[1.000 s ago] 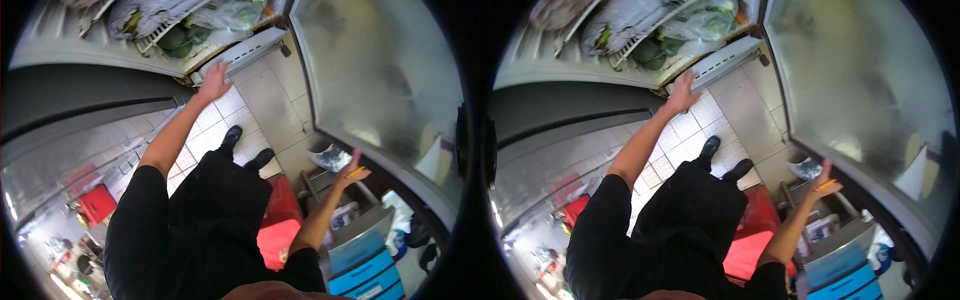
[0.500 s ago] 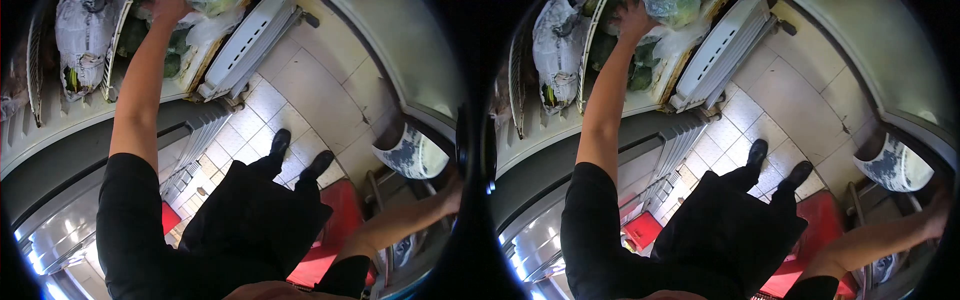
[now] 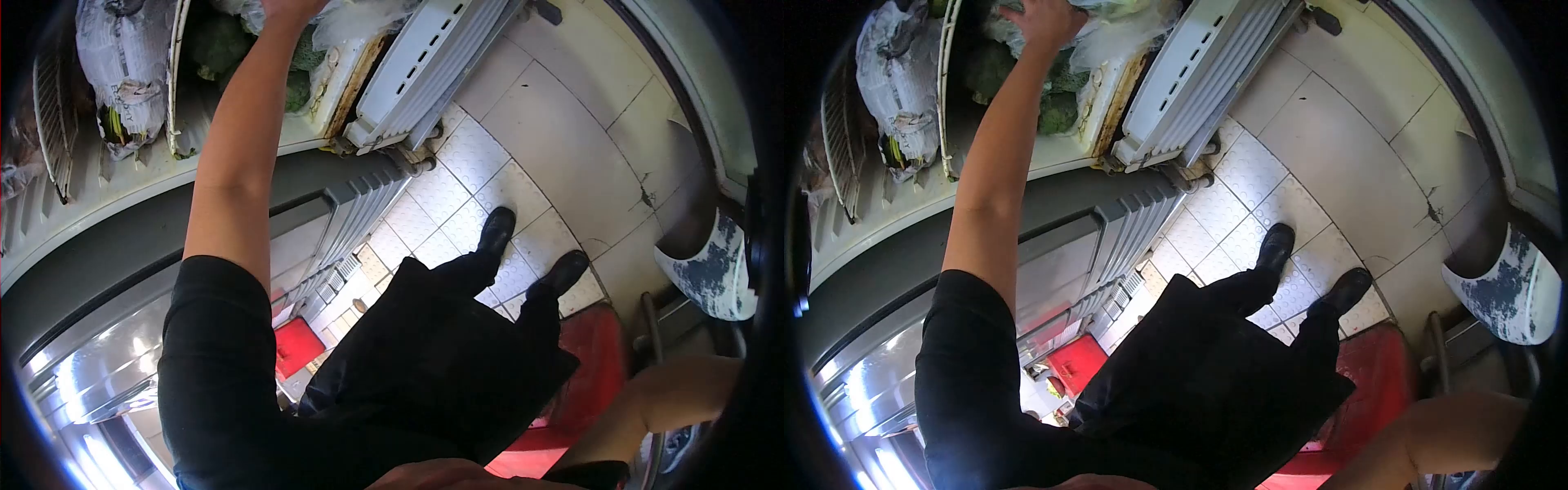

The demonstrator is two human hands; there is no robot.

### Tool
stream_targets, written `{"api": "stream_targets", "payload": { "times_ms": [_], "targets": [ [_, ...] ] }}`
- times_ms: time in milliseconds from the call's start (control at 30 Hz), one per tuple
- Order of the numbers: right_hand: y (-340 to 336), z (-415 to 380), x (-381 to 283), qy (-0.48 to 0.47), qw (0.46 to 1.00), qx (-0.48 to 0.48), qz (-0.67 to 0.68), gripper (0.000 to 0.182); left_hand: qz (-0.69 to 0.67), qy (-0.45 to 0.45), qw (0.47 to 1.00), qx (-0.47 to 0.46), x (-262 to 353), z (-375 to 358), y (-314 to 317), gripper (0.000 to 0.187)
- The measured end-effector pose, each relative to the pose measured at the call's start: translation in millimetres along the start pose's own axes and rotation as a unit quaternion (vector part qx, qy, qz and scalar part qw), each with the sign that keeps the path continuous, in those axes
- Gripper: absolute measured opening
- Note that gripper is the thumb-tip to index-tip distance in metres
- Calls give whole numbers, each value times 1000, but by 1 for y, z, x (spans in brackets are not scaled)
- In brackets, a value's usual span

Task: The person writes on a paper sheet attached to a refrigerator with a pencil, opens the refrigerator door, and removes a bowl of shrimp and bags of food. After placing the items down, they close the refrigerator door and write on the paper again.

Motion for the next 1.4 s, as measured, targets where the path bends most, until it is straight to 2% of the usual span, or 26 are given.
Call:
{"api": "stream_targets", "payload": {
  "times_ms": [67,133,167,300,367,433,500,533,567,633,667,700,767,833,900,967,1000,1033,1067,1100,1133,1200,1233,1267,1333,1400],
  "targets": [
    [13,-14,-8,75,995,63,-2,28,-26,-3,1000,7,1,-8,-17,80],
    [20,-18,-15,62,998,-5,-29,27,-75,-20,996,40,-4,-12,-24,74],
    [23,-17,-18,10,993,-103,-57,26,-110,-35,991,70,-5,-16,-13,72],
    [-5,-32,-13,19,992,13,-127,31,-174,-83,961,197,-11,-50,-31,58],
    [-17,-38,-14,30,988,55,-139,34,-211,-41,970,117,6,-81,-33,92],
    [-23,-40,-22,35,986,88,-140,38,-246,42,967,43,32,-136,-51,85],
    [-25,-45,-31,54,984,100,-137,42,-393,132,909,-50,57,-230,-63,76],
    [-23,-50,-35,94,979,86,-158,41,-446,179,867,-131,76,-291,-50,72],
    [-35,-53,-14,132,979,66,-138,41,-457,223,810,-293,85,-358,-47,73],
    [-17,-55,-46,121,978,49,-161,41,-548,158,624,-534,62,-485,-69,73],
    [-18,-59,-50,137,962,2,-237,39,-565,90,634,-520,54,-562,-53,76],
    [-27,-63,-34,169,960,-39,-221,51,-563,27,636,-528,31,-633,-51,76],
    [-3,-65,-78,173,966,-61,-183,48,-512,-118,649,-550,-52,-728,-90,75],
    [6,-79,-100,191,961,-100,-171,47,-475,-170,642,-577,-104,-827,-122,58],
    [-1,-99,-97,192,967,-92,-137,49,-425,-107,596,-673,-118,-927,-144,61],
    [6,-121,-113,185,962,-144,-141,49,-414,-204,588,-664,-150,-965,-172,59],
    [15,-133,-145,190,958,-144,-161,52,-436,-280,535,-667,-160,-977,-181,60],
    [13,-147,-134,179,950,-185,-177,56,-435,-315,544,-644,-180,-966,-195,57],
    [24,-165,-153,218,951,-197,-92,57,-438,-333,583,-598,-178,-972,-185,56],
    [32,-175,-185,185,967,-175,2,53,-487,-373,570,-547,-187,-962,-187,58],
    [25,-184,-207,92,950,-222,-201,49,-497,-425,564,-504,-209,-947,-200,61],
    [24,-211,-223,8,923,-284,-259,50,-550,-523,551,-348,-222,-941,-202,55],
    [16,-232,-216,53,911,-286,-293,51,-549,-539,514,-381,-221,-949,-200,56],
    [4,-256,-215,100,895,-288,-327,53,-559,-512,524,-387,-219,-958,-197,58],
    [-12,-340,-220,450,803,-321,-223,48,-569,-502,529,-381,-215,-991,-196,61],
    [-18,-433,-228,656,674,-311,-136,38,-573,-537,484,-386,-231,-1040,-213,65]
  ]
}}
Point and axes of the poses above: each hand's wrist, its own z-axis towards the middle knuckle, its own y-axis out of the palm, x = y × z, the point moved 9 cm from there along z, towards the middle knuckle, and after that the axes turned 15 degrees about x, right-handed, at the moved point
